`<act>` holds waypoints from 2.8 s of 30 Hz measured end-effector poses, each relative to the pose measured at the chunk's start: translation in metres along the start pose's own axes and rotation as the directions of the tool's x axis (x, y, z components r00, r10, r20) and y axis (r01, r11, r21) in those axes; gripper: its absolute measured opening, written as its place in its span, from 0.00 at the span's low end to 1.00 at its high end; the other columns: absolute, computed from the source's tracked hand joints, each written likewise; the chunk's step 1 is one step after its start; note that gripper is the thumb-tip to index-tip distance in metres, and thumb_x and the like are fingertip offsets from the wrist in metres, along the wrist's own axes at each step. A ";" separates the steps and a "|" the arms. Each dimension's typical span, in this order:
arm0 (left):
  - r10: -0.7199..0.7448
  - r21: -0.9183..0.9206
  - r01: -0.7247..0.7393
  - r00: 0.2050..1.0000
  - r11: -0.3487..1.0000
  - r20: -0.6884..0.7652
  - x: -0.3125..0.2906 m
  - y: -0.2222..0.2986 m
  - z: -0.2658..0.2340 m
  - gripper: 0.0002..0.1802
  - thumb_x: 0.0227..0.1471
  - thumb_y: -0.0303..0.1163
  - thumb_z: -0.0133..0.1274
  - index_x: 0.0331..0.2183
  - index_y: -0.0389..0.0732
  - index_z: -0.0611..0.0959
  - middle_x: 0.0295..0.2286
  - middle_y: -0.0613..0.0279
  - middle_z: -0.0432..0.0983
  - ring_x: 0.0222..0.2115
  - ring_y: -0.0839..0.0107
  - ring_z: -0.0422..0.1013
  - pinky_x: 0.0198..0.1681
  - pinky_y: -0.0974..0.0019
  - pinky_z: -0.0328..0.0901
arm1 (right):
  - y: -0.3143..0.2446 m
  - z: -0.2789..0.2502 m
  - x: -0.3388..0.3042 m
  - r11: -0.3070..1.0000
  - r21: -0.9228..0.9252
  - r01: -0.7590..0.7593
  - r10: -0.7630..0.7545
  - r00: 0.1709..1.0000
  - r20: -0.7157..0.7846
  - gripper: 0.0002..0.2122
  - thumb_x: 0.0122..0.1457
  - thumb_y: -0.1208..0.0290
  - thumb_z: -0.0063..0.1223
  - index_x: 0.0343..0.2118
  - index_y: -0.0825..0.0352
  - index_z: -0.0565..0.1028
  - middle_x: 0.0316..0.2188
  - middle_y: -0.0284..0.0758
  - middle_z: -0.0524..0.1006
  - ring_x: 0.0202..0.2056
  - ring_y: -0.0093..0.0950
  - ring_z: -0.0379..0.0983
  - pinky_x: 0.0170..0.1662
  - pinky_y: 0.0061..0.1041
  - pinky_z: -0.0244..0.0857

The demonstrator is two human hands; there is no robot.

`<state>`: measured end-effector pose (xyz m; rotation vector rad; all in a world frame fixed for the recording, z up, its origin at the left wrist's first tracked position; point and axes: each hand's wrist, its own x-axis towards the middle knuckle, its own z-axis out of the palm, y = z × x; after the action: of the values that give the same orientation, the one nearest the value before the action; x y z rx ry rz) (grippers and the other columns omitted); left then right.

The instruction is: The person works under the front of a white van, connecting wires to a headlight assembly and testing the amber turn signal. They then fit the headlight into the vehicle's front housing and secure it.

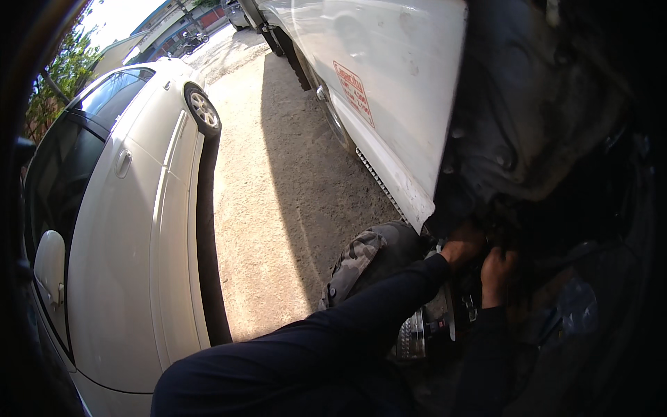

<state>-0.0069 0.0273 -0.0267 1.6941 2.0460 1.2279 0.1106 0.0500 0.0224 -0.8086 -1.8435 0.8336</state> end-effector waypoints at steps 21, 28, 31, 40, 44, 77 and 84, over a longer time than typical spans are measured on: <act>0.206 0.112 -0.194 0.972 0.975 -0.111 -0.010 0.027 -0.022 0.16 0.56 0.33 0.49 0.39 0.30 0.81 0.35 0.38 0.78 0.36 0.44 0.75 0.40 0.49 0.70 | -0.017 -0.010 0.000 0.824 -0.560 -0.086 0.159 0.984 0.082 0.18 0.65 0.66 0.43 0.51 0.73 0.73 0.51 0.50 0.75 0.53 0.46 0.71 0.55 0.36 0.64; 0.146 -0.030 -0.156 0.967 0.987 -0.207 -0.007 0.033 -0.028 0.09 0.52 0.32 0.52 0.33 0.39 0.83 0.32 0.46 0.78 0.32 0.48 0.75 0.36 0.50 0.69 | -0.030 -0.006 0.005 0.999 0.038 0.030 -0.031 0.999 0.016 0.19 0.66 0.65 0.42 0.53 0.73 0.72 0.52 0.49 0.74 0.54 0.44 0.71 0.55 0.35 0.65; 0.130 -0.014 -0.135 0.971 0.991 -0.202 -0.008 0.033 -0.028 0.09 0.52 0.32 0.53 0.33 0.40 0.83 0.31 0.47 0.78 0.31 0.48 0.75 0.35 0.50 0.69 | -0.028 -0.003 0.010 0.993 -0.019 0.118 -0.118 0.993 0.008 0.19 0.66 0.65 0.41 0.53 0.72 0.72 0.53 0.46 0.74 0.54 0.41 0.71 0.56 0.34 0.64; 0.124 0.130 -0.086 0.937 0.988 -0.328 -0.011 0.026 -0.008 0.14 0.51 0.32 0.53 0.41 0.39 0.80 0.34 0.43 0.77 0.33 0.45 0.74 0.38 0.48 0.68 | 0.006 -0.002 0.003 1.000 0.018 -0.001 0.000 0.998 0.066 0.19 0.68 0.65 0.37 0.53 0.71 0.73 0.48 0.44 0.77 0.49 0.38 0.74 0.51 0.32 0.65; 0.038 0.102 -0.003 0.941 0.995 -0.337 -0.006 0.022 0.003 0.16 0.50 0.30 0.53 0.42 0.36 0.78 0.35 0.40 0.76 0.33 0.43 0.73 0.38 0.47 0.68 | 0.024 0.000 0.007 0.997 -0.003 -0.078 0.078 0.990 0.115 0.19 0.70 0.64 0.35 0.53 0.72 0.72 0.50 0.44 0.75 0.49 0.37 0.71 0.53 0.32 0.62; 0.076 0.176 -0.071 0.997 0.982 -0.022 0.001 0.012 -0.004 0.12 0.55 0.31 0.50 0.36 0.38 0.85 0.34 0.46 0.81 0.35 0.53 0.79 0.41 0.55 0.72 | 0.016 -0.008 0.003 0.875 -0.391 0.285 -0.206 0.951 0.232 0.18 0.63 0.76 0.41 0.55 0.74 0.68 0.55 0.52 0.70 0.59 0.48 0.64 0.62 0.37 0.56; 0.128 0.138 -0.134 0.990 0.981 0.057 -0.001 -0.005 0.001 0.14 0.55 0.33 0.50 0.38 0.35 0.84 0.36 0.43 0.80 0.38 0.50 0.77 0.44 0.52 0.70 | -0.028 -0.017 -0.002 0.931 -0.354 0.085 -0.014 0.980 0.198 0.15 0.62 0.76 0.43 0.51 0.74 0.72 0.50 0.54 0.74 0.54 0.50 0.69 0.57 0.38 0.62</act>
<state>-0.0096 0.0270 -0.0308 1.9309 2.0668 1.0896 0.1213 0.0363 0.0501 -0.9290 -2.2207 0.5598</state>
